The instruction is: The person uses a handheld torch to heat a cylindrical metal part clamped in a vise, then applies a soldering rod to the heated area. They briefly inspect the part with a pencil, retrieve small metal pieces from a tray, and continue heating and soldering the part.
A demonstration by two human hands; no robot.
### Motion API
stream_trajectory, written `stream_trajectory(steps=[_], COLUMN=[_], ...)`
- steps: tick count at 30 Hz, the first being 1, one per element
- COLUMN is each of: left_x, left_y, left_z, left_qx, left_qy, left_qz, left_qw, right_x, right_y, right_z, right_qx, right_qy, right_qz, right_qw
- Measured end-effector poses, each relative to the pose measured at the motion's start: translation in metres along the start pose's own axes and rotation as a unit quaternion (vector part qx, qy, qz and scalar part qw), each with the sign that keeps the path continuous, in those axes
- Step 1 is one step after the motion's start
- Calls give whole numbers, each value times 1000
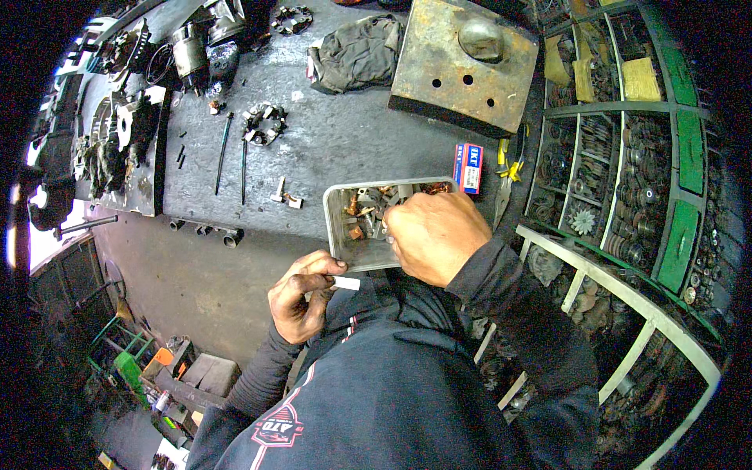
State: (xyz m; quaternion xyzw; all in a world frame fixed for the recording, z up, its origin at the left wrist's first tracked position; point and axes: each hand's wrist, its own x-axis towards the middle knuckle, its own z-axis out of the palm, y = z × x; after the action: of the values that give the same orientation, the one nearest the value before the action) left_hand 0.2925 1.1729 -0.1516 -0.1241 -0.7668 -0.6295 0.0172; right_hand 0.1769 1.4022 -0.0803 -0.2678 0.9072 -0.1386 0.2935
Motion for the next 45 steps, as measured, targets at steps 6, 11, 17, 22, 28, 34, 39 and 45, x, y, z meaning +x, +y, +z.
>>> stream_trajectory(steps=[6,11,17,22,28,34,39,45], left_x=[0,0,1,0,3,4,5,6], left_y=[0,0,0,-1,-3,-4,-6,-11], left_z=[1,1,-1,1,0,-1,-1,-1], left_qx=[-2,2,4,-4,-21,-18,-19,-24], left_qy=[7,9,-2,9,5,3,5,14], left_qz=[-3,-1,7,-5,6,15,27,36], left_qw=[1000,1000,1000,1000,1000,1000,999,999], right_x=[-6,12,11,-12,13,30,4,3], right_y=[0,-18,-18,-12,-27,-29,-22,-32], right_z=[-1,12,17,5,15,12,-3,1], right_qx=[13,-6,49,61,-53,-48,37,-44], right_qy=[13,34,-90,-41,32,-19,-63,-4], right_qz=[-11,55,10,72,97,46,37,147], right_qw=[1000,998,995,995,993,998,997,988])
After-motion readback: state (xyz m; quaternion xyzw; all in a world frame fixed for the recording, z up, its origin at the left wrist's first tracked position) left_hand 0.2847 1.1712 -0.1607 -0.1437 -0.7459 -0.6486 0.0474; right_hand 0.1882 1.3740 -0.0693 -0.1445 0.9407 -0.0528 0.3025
